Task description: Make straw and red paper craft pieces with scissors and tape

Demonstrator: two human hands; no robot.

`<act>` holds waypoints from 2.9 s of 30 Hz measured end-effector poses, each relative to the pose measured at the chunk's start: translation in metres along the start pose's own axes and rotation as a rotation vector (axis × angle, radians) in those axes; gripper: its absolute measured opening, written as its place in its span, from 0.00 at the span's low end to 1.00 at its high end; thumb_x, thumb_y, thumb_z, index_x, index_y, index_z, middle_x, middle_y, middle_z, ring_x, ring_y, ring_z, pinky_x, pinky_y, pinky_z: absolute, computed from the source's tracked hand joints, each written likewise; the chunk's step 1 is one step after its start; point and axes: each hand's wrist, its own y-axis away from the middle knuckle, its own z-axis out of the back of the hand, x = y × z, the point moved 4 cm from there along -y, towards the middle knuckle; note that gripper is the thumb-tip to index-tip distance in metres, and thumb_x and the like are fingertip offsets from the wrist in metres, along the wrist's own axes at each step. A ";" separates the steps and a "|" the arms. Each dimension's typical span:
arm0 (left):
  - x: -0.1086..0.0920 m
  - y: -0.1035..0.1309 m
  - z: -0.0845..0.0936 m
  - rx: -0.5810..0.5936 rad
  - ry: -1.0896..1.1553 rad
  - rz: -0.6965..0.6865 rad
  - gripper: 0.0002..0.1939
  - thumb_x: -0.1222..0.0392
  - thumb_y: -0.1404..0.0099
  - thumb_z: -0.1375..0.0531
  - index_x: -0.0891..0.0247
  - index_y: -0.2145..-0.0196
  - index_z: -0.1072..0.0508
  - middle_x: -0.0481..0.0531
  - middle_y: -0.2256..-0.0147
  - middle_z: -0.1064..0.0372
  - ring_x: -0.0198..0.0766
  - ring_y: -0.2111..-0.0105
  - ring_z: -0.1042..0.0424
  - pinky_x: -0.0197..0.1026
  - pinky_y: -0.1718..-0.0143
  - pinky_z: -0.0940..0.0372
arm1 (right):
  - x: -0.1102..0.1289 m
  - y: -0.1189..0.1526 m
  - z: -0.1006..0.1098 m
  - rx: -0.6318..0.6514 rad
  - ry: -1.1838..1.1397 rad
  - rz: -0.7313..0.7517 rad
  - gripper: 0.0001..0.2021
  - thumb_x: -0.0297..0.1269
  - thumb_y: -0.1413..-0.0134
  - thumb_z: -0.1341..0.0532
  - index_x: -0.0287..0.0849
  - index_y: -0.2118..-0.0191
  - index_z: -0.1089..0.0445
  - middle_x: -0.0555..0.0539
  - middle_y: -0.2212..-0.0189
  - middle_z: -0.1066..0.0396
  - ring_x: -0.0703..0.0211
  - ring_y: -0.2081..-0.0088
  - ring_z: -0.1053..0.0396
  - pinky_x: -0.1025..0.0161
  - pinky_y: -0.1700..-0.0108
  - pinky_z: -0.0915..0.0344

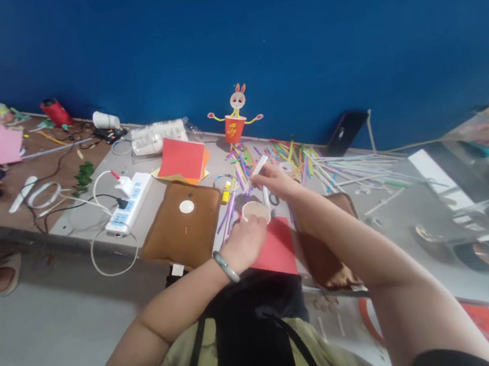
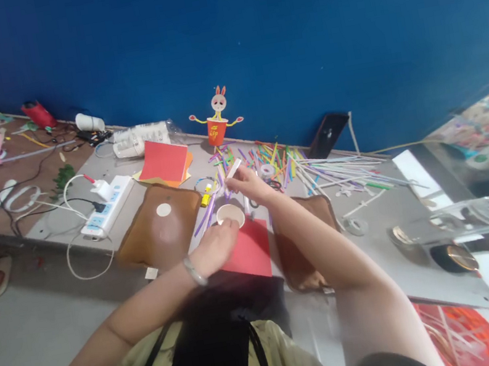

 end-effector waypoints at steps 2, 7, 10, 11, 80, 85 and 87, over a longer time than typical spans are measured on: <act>0.000 -0.002 -0.002 0.030 0.017 0.037 0.19 0.72 0.31 0.58 0.72 0.47 0.35 0.66 0.56 0.31 0.48 0.62 0.24 0.46 0.65 0.30 | 0.008 -0.006 -0.014 0.169 0.124 -0.027 0.10 0.42 0.49 0.33 0.42 0.68 0.31 0.51 0.77 0.31 0.64 0.76 0.36 0.65 0.72 0.39; -0.004 -0.005 -0.007 -0.028 -0.001 0.024 0.17 0.68 0.31 0.53 0.74 0.47 0.35 0.69 0.57 0.32 0.47 0.63 0.23 0.42 0.68 0.30 | 0.020 -0.014 -0.039 0.548 0.349 -0.114 0.15 0.48 0.44 0.38 0.39 0.65 0.29 0.49 0.76 0.28 0.61 0.75 0.33 0.65 0.73 0.37; -0.004 -0.004 -0.005 -0.020 0.038 0.033 0.16 0.70 0.31 0.54 0.73 0.49 0.34 0.65 0.59 0.31 0.47 0.64 0.23 0.42 0.70 0.30 | 0.020 -0.019 -0.043 0.658 0.457 -0.128 0.17 0.49 0.43 0.41 0.37 0.62 0.29 0.46 0.72 0.26 0.60 0.72 0.30 0.65 0.71 0.36; -0.004 -0.004 -0.004 -0.016 0.057 0.032 0.16 0.71 0.31 0.54 0.73 0.50 0.34 0.65 0.60 0.31 0.47 0.64 0.23 0.42 0.70 0.30 | 0.019 -0.020 -0.043 0.679 0.490 -0.125 0.17 0.49 0.43 0.41 0.37 0.63 0.29 0.46 0.73 0.26 0.60 0.72 0.30 0.65 0.72 0.36; 0.009 -0.012 -0.009 0.084 -0.101 -0.044 0.17 0.66 0.28 0.59 0.69 0.54 0.34 0.65 0.59 0.29 0.48 0.60 0.24 0.43 0.63 0.33 | -0.031 0.139 -0.015 -0.407 0.227 -0.103 0.12 0.44 0.47 0.39 0.38 0.67 0.29 0.48 0.75 0.28 0.63 0.73 0.34 0.67 0.69 0.39; 0.011 -0.013 -0.006 0.118 -0.090 -0.061 0.15 0.63 0.28 0.58 0.69 0.56 0.33 0.64 0.60 0.28 0.47 0.59 0.25 0.42 0.61 0.33 | -0.027 0.151 -0.028 -0.398 0.351 -0.032 0.13 0.46 0.45 0.40 0.39 0.67 0.30 0.51 0.76 0.31 0.65 0.75 0.38 0.68 0.69 0.41; 0.012 -0.014 -0.004 0.133 -0.102 -0.074 0.14 0.62 0.28 0.57 0.68 0.57 0.34 0.63 0.60 0.27 0.46 0.59 0.25 0.41 0.61 0.33 | -0.025 0.156 -0.032 -0.398 0.388 -0.004 0.13 0.46 0.44 0.41 0.40 0.67 0.31 0.51 0.77 0.32 0.65 0.76 0.38 0.68 0.69 0.41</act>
